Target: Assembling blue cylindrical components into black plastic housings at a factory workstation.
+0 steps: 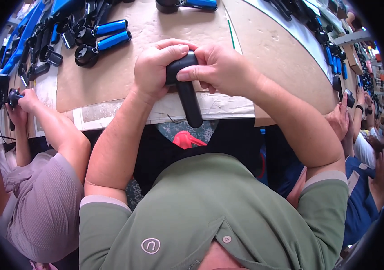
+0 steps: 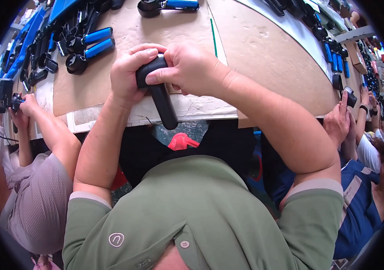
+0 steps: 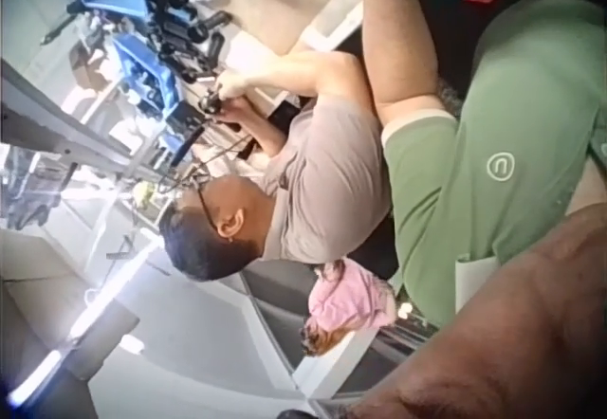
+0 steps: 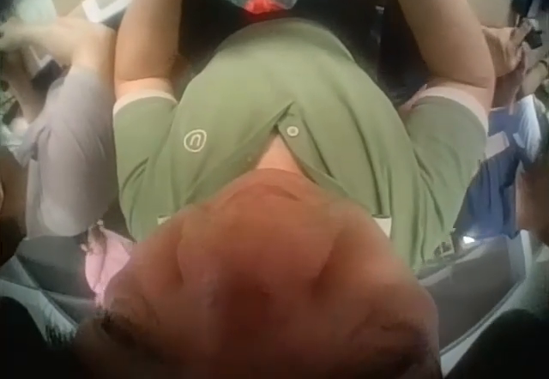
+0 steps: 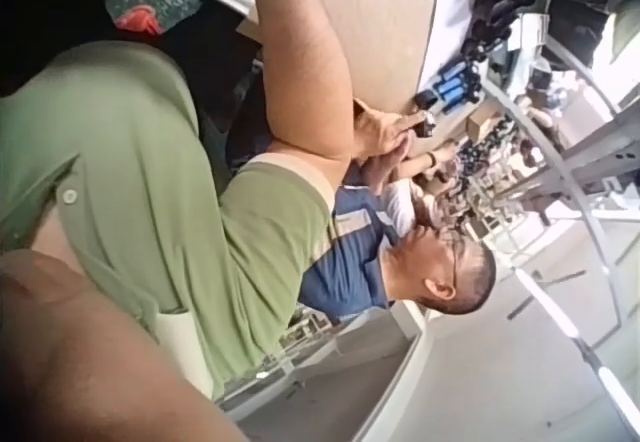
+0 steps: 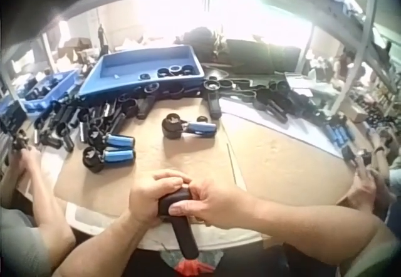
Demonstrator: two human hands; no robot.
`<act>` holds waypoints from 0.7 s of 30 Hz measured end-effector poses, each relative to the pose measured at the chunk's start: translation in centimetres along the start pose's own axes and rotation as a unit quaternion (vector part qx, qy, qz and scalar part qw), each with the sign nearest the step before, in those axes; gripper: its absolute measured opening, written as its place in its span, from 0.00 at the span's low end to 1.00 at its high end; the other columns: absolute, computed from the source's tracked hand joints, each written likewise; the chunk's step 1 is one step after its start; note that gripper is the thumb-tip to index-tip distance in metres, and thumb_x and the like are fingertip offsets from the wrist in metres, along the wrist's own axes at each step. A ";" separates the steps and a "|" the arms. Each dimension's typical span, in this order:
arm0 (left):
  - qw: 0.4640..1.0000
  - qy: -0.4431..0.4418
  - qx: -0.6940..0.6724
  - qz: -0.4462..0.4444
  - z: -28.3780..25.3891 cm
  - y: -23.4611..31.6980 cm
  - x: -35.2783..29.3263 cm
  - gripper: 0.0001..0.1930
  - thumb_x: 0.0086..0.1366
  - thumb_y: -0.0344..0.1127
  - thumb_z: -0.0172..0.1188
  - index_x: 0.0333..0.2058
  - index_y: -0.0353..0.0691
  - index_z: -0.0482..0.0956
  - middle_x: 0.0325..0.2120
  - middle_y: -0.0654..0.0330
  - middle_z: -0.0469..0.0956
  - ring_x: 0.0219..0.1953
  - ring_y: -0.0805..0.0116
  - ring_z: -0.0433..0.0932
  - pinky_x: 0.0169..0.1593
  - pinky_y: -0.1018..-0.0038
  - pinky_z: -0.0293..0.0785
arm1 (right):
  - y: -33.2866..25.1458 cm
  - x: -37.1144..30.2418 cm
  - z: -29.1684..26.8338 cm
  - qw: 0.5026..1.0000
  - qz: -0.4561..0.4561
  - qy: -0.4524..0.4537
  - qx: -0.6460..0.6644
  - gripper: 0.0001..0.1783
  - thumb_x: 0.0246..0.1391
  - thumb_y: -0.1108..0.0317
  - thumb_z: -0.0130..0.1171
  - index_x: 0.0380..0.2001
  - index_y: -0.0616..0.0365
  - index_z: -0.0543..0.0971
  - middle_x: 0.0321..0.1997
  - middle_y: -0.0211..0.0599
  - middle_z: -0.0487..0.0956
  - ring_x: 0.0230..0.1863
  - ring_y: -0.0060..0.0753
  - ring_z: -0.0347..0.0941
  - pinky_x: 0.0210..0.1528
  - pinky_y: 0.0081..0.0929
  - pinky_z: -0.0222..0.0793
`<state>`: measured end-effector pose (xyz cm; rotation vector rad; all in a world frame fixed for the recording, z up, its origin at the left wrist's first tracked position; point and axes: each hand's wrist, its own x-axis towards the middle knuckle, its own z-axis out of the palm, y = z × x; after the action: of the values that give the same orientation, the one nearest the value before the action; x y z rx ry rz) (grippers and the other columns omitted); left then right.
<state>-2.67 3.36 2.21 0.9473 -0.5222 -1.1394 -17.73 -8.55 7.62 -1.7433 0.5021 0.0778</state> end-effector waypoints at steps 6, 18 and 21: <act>0.995 0.009 -0.098 -0.008 -0.2 0.2 0.4 0.16 0.69 0.35 0.60 0.47 0.28 0.85 0.41 0.46 0.84 0.36 0.58 0.84 0.38 0.68 0.84 | 2.3 -2.9 2.3 0.994 0.019 0.092 0.058 0.13 0.68 0.64 0.70 0.40 0.64 0.81 0.26 0.38 0.82 0.19 0.23 0.74 0.19 0.18 0.69; 0.982 0.130 -0.019 0.135 0.7 -0.4 -0.7 0.20 0.72 0.39 0.56 0.52 0.28 0.82 0.48 0.43 0.83 0.44 0.52 0.87 0.45 0.63 0.86 | 3.2 -3.7 5.3 0.878 0.055 0.075 0.470 0.18 0.74 0.56 0.60 0.45 0.63 0.82 0.29 0.40 0.82 0.18 0.25 0.74 0.16 0.18 0.67; 0.985 0.041 0.031 0.164 1.1 -0.4 -1.7 0.19 0.72 0.37 0.59 0.54 0.29 0.82 0.49 0.44 0.84 0.45 0.55 0.86 0.47 0.67 0.85 | 3.7 -3.6 4.8 0.873 0.048 0.041 0.483 0.20 0.75 0.53 0.58 0.44 0.63 0.82 0.27 0.38 0.81 0.17 0.24 0.72 0.14 0.18 0.63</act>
<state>-4.33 4.48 2.56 0.9183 -0.6243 -0.7893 -21.32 -3.54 4.21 -0.7352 0.5556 -0.1599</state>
